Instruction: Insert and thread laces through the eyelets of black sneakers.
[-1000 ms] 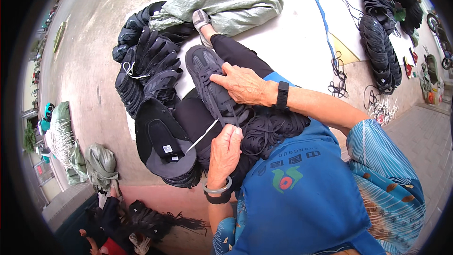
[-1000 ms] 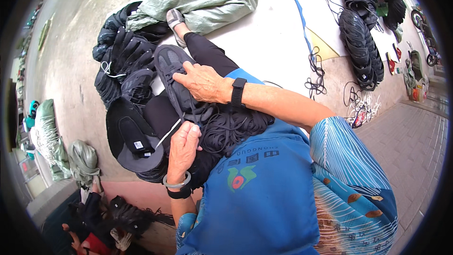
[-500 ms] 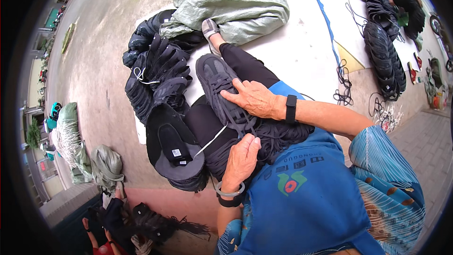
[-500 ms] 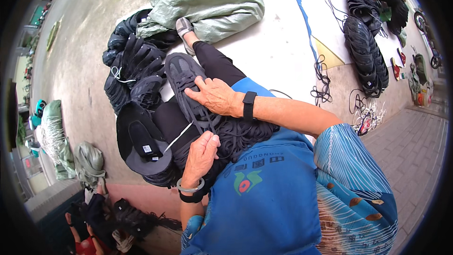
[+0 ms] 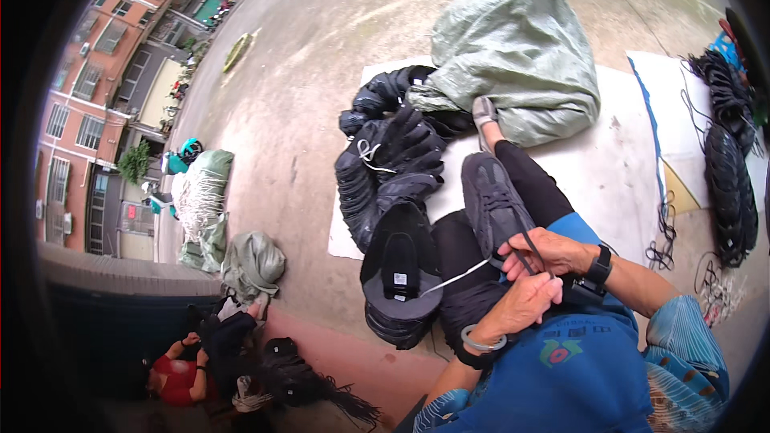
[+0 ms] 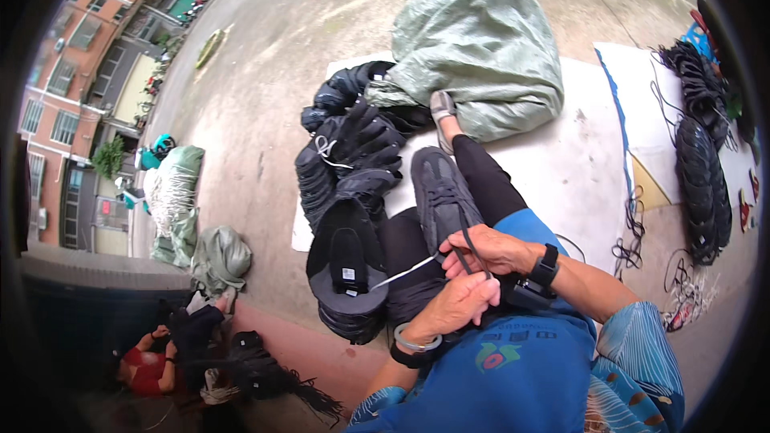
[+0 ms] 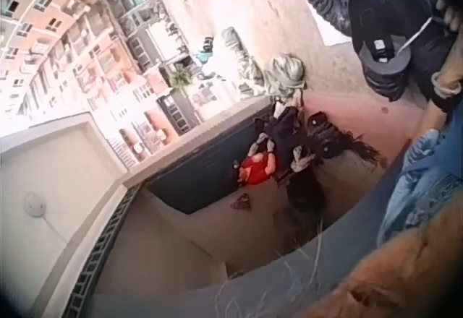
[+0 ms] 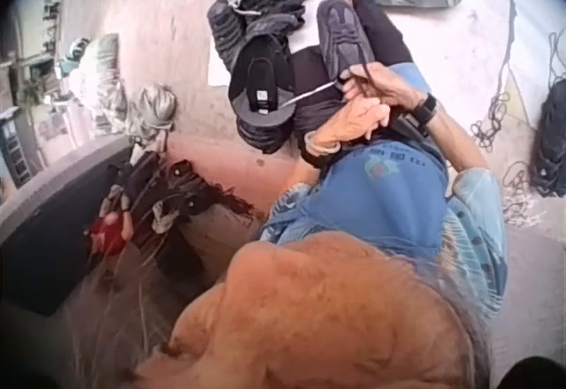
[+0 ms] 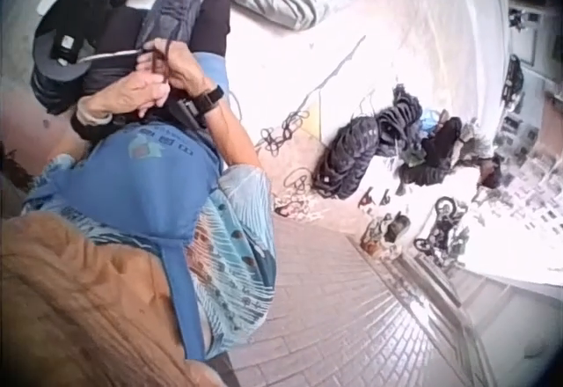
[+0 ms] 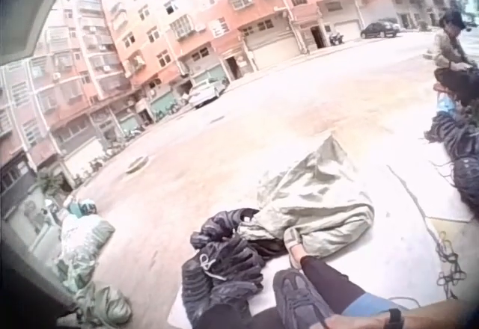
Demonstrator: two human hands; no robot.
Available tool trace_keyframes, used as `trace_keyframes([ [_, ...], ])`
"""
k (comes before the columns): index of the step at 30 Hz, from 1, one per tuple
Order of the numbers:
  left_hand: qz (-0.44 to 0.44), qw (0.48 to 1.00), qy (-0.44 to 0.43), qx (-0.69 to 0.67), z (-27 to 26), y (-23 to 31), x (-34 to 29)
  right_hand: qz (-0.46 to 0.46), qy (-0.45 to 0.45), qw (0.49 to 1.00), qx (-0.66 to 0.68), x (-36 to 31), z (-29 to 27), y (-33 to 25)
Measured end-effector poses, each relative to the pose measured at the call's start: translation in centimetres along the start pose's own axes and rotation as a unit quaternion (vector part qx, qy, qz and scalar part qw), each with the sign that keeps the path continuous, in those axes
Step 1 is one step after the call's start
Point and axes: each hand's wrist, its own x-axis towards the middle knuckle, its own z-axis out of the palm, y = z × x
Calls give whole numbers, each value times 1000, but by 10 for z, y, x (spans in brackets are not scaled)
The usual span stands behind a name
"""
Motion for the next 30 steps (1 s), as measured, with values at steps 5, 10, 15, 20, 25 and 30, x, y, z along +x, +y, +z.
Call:
trace_keyframes([
  [5,-5,1000,-16,-5,-6,-2,-12,62,25,980,189,3,2,-10],
  [10,125,969,192,-96,-51,-19,-49,-32,94,995,15,-18,-15,-20],
  [15,267,821,369,-345,-124,-20,-116,-73,236,968,-39,-20,-80,-27],
  [20,355,809,381,-272,-196,-26,-229,-103,316,941,-58,-25,-129,-21],
  [25,477,766,317,-291,-227,-33,-343,-110,380,917,-57,-32,-158,-16],
  [30,503,498,662,-245,-200,6,-299,-121,432,891,-73,-43,-177,-9],
])
